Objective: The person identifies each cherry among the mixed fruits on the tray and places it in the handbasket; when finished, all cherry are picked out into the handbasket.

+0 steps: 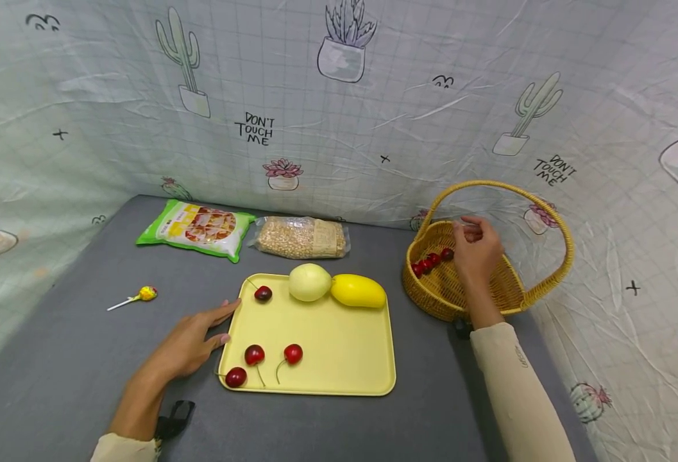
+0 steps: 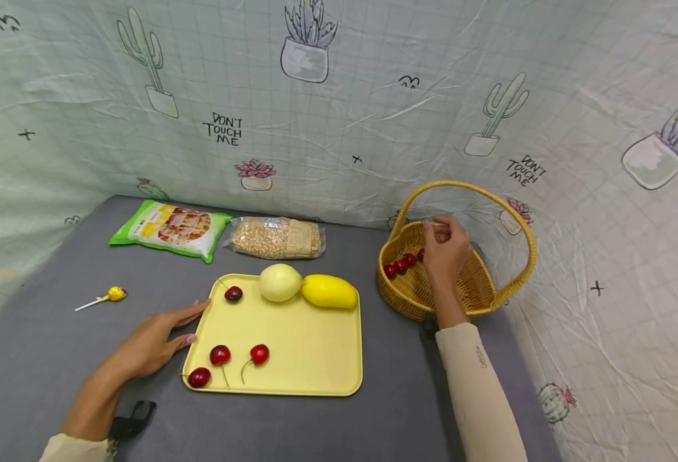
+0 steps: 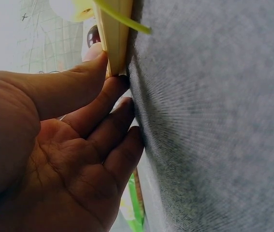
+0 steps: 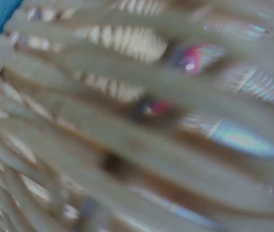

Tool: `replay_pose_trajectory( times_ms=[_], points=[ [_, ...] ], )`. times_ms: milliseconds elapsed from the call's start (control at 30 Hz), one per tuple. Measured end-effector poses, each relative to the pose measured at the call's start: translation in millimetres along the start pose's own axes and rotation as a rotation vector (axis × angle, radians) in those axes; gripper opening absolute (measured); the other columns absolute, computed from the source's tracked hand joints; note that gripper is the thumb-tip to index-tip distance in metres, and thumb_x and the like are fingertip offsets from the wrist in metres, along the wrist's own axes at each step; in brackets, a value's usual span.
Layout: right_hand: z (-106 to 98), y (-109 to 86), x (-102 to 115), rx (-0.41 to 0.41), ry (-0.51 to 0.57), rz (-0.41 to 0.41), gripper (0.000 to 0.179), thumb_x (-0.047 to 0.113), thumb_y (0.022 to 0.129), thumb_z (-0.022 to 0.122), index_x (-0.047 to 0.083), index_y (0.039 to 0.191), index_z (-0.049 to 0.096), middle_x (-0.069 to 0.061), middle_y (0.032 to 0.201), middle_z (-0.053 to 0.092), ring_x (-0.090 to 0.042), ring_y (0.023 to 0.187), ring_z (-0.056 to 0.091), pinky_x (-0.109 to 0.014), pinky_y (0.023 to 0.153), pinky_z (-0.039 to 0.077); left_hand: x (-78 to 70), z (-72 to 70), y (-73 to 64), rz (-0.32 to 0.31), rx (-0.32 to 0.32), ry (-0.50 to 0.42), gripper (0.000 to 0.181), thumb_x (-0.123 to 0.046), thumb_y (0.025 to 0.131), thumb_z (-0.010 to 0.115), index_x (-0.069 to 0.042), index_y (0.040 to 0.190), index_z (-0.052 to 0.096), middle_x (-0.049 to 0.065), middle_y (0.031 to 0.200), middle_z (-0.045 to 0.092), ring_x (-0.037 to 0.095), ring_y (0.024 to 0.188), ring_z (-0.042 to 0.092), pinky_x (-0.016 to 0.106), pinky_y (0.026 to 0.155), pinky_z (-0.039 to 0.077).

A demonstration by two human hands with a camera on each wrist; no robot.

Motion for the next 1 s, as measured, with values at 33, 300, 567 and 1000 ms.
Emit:
replay_pose_trajectory(
  times_ms=[33, 300, 567, 1000],
  points=[
    [-1.3, -1.2, 5.5, 0.001, 0.014, -0.016, 0.026, 0.033, 0.1, 0.075, 0.011, 0.112, 0.081, -0.014, 0.096, 0.079, 0.006, 0.073, 0.055, -0.016, 0.07, 0.044, 0.0, -0.3, -0.1, 0.001, -0.002, -0.001, 0.068, -0.006, 0.097, 0.074, -0.007, 0.16, 0.048, 0.033, 0.157, 0.048, 0.057, 0.144, 0.048, 0.074, 0.111, 0.041],
    [-5.0, -24.0, 55.6, 0.078, 0.074, -0.136, 0.026, 0.031, 0.097, 0.081, 0.008, 0.111, 0.081, -0.014, 0.095, 0.079, -0.018, 0.081, 0.061, -0.019, 0.071, 0.046, -1.4, -2.7, -0.9, 0.013, -0.015, -0.003, 0.067, -0.005, 0.097, 0.074, -0.007, 0.16, 0.049, 0.034, 0.156, 0.049, 0.057, 0.143, 0.048, 0.074, 0.111, 0.042],
    [3.3, -65.6, 104.3, 0.204, 0.133, -0.277, 0.022, 0.021, 0.093, 0.085, 0.008, 0.11, 0.081, -0.01, 0.091, 0.077, -0.025, 0.076, 0.058, -0.02, 0.063, 0.045, -1.4, -2.8, -0.6, 0.018, -0.013, 0.011, 0.068, -0.005, 0.097, 0.074, -0.007, 0.16, 0.048, 0.033, 0.156, 0.049, 0.057, 0.143, 0.049, 0.073, 0.11, 0.042],
    [26.6, -132.6, 156.6, 0.503, 0.134, -0.489, 0.03, 0.02, 0.086, 0.09, 0.016, 0.115, 0.08, -0.002, 0.099, 0.076, -0.014, 0.078, 0.056, -0.032, 0.064, 0.05, -0.8, -0.3, -0.4, 0.002, -0.007, 0.021, 0.067, -0.006, 0.097, 0.074, -0.009, 0.16, 0.049, 0.032, 0.157, 0.05, 0.056, 0.143, 0.049, 0.073, 0.112, 0.042]
  ],
)
Point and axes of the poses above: each hand's wrist, its own y-axis towards the middle knuckle, its own z-axis out of the palm, x = y × z, the point moved 9 cm from there along y, towards the middle knuckle
